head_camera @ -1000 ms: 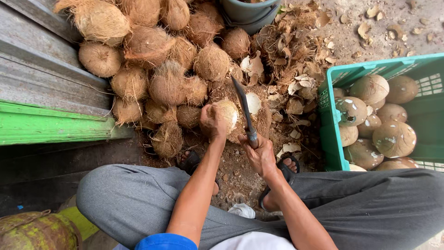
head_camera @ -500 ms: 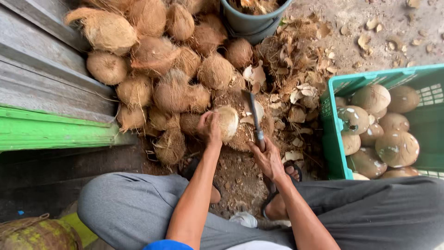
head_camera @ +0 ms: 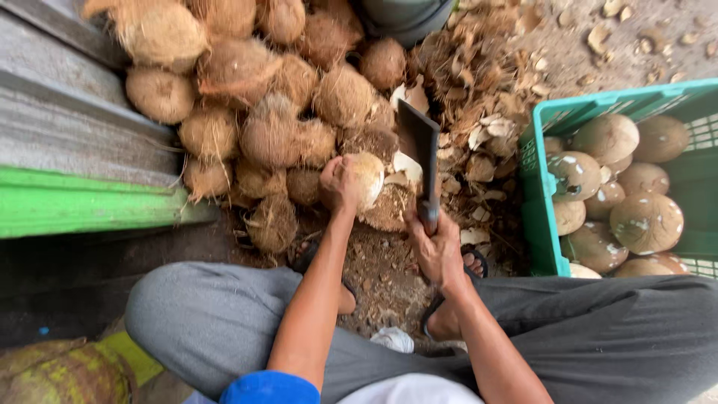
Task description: The person sits on the ground and husks coconuts, holding each coconut against a wooden block and repeatedly striking it with a machete to chop off the fibrous husk. Husked coconuts are placed into a green plastic crate beside them.
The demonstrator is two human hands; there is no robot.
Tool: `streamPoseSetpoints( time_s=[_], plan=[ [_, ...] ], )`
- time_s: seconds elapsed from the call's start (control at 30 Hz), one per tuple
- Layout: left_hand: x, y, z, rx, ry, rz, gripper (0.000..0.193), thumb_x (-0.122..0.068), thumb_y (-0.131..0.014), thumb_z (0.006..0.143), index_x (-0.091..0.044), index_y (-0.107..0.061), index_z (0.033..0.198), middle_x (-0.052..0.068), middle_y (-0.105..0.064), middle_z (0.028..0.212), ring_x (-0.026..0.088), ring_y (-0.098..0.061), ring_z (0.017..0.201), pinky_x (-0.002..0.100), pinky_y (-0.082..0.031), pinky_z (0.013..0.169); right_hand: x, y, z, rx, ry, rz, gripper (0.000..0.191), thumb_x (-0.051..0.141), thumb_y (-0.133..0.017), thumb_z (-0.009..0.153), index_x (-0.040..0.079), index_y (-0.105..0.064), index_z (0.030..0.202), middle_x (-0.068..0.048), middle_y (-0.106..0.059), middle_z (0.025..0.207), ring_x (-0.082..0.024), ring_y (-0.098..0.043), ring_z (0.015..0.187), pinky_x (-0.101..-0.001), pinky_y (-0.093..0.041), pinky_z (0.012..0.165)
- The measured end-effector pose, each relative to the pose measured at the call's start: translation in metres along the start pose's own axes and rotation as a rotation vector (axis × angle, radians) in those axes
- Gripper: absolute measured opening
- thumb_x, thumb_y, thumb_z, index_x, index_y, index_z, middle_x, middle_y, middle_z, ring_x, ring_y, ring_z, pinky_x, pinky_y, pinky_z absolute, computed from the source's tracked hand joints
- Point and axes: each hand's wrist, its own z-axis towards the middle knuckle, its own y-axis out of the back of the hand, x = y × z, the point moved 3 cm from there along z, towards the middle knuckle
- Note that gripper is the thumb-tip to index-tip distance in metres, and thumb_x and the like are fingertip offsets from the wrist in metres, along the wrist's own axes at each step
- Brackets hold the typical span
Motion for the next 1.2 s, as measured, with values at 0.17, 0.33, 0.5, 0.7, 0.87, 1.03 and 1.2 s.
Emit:
streamPoseSetpoints(
  time_s=[0.17,0.33,0.5,0.7,0.87,1.03,1.2],
  plan=[
    [-0.019,0.012,-0.013,0.034,-0.03,0.059,0.039,-0.051,-0.062,0.095,-0.014,-0.07,0.1,0.005,-0.071,0.084,0.016,-0.065,0.069,0.034,-0.054,0.06,-0.016,-0.017,0.008,0.122,-0.386,0.027,0.014,0.025,-0.056,0.098,0.017,-0.067,0.099,0.004,-0.057,0.064,-0.008,-0.044,0.046,-0.0291,-0.036,0.039],
    [-0.022,0.016,-0.013,-0.008,-0.015,0.074,0.039,-0.049,-0.059,0.096,-0.012,-0.073,0.095,0.004,-0.069,0.081,0.018,-0.062,0.068,0.037,-0.051,0.062,-0.007,-0.006,0.01,0.073,-0.081,-0.075,0.03,0.032,-0.062,0.101,0.007,-0.066,0.085,0.002,-0.056,0.061,-0.01,-0.047,0.044,-0.0307,-0.041,0.036],
    [-0.022,0.01,-0.008,0.025,-0.046,-0.099,0.035,-0.042,-0.061,0.094,-0.009,-0.07,0.088,0.004,-0.069,0.08,0.018,-0.065,0.071,0.038,-0.054,0.064,0.001,-0.015,0.013,-0.001,-0.017,0.125,0.029,0.028,-0.064,0.105,0.009,-0.063,0.082,0.001,-0.056,0.063,-0.01,-0.049,0.05,-0.0304,-0.043,0.043],
    [-0.023,0.015,-0.014,-0.044,-0.085,0.085,0.038,-0.053,-0.06,0.092,-0.016,-0.07,0.085,-0.002,-0.068,0.077,0.017,-0.061,0.066,0.037,-0.05,0.061,0.0,-0.013,0.019,0.083,-0.146,-0.033,0.035,0.031,-0.064,0.101,0.01,-0.058,0.074,0.003,-0.057,0.059,-0.009,-0.049,0.046,-0.0302,-0.042,0.039],
    [-0.019,0.011,-0.006,0.013,-0.089,0.049,0.053,-0.06,-0.061,0.098,-0.01,-0.067,0.08,0.003,-0.062,0.072,0.02,-0.057,0.065,0.038,-0.047,0.063,0.001,-0.013,0.02,-0.057,0.137,0.2,0.045,0.03,-0.066,0.105,0.007,-0.051,0.069,0.0,-0.053,0.058,-0.011,-0.048,0.048,-0.0306,-0.039,0.04],
    [-0.02,0.012,-0.005,-0.038,-0.151,0.104,0.042,-0.054,-0.063,0.094,-0.013,-0.071,0.09,0.005,-0.065,0.076,0.02,-0.059,0.069,0.039,-0.048,0.063,-0.01,-0.023,0.022,0.11,-0.113,-0.239,0.029,0.028,-0.066,0.1,0.017,-0.059,0.074,0.002,-0.054,0.056,-0.007,-0.047,0.046,-0.0276,-0.039,0.04],
    [-0.026,0.017,-0.01,0.058,0.046,0.112,0.037,-0.049,-0.06,0.096,-0.014,-0.071,0.092,0.003,-0.071,0.083,0.019,-0.061,0.072,0.038,-0.049,0.068,-0.005,-0.02,0.018,0.039,0.025,0.116,0.034,0.027,-0.065,0.101,0.01,-0.055,0.074,0.001,-0.053,0.056,-0.008,-0.047,0.043,-0.0286,-0.037,0.034]
  ],
)
